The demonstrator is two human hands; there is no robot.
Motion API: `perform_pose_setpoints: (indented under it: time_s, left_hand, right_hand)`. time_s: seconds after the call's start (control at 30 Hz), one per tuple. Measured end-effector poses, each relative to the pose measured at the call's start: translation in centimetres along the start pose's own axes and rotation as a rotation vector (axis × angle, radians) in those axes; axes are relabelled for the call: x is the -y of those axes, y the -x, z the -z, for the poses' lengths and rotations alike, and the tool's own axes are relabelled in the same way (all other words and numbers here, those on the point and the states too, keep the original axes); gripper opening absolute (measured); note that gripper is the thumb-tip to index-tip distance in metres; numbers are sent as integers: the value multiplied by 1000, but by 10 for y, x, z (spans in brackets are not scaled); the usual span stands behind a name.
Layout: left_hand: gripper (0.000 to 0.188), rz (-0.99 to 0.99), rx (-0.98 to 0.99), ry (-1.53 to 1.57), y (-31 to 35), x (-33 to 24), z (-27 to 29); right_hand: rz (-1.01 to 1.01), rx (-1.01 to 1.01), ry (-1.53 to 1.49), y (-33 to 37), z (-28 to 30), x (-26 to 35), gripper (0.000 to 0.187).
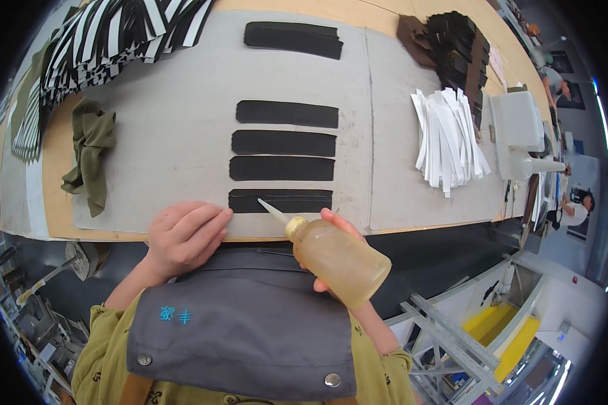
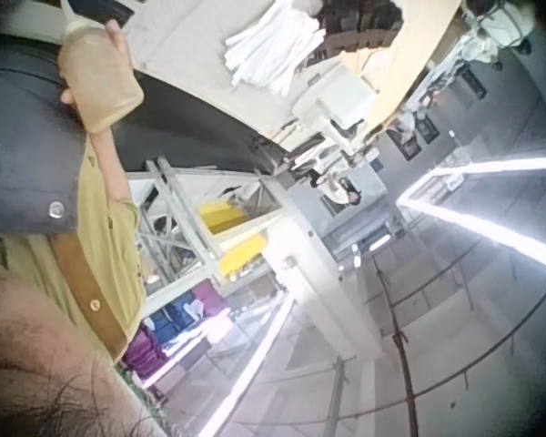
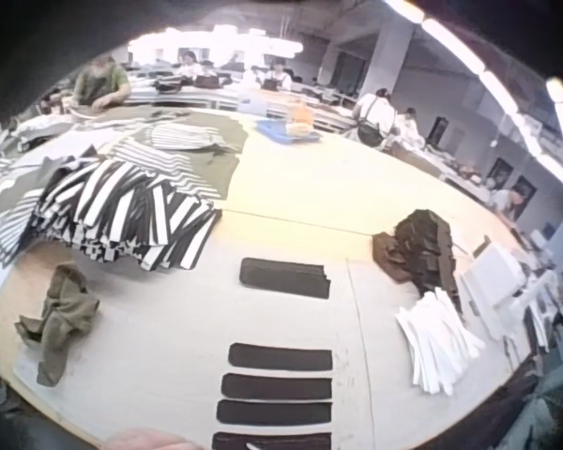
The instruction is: The person arranges black fabric strips on a table and applies glue to them using a squeeze bottle. They then place white fabric strips on top of the glued black strips to create a striped pattern. The person handles the fabric pieces one by one, pressing them down to secure the bond.
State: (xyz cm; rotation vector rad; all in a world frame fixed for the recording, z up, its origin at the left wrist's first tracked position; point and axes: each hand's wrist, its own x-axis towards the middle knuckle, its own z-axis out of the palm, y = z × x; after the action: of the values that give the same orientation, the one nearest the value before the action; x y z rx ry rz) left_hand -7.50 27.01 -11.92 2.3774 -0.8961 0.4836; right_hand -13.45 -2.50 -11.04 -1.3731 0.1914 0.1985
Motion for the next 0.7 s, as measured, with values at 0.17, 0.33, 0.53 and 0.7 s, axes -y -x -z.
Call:
perform_pose_setpoints:
  time_s: [0.17, 0.33, 0.53, 0.7]
  left_hand:
    - [34, -2, -7, -6, 2, 2, -1]
    - [34, 3, 1, -5, 0, 1, 1]
    - [40, 123, 26, 125, -4, 9, 10]
    - [46, 251, 205, 29, -27, 15, 15]
  right_hand:
    - [183, 161, 232, -9, 14, -22, 124]
    - [225, 298, 321, -24, 7, -19, 125]
    - [132, 69, -219, -27, -14, 1, 118]
    - [276, -406, -227, -33, 9, 10, 118]
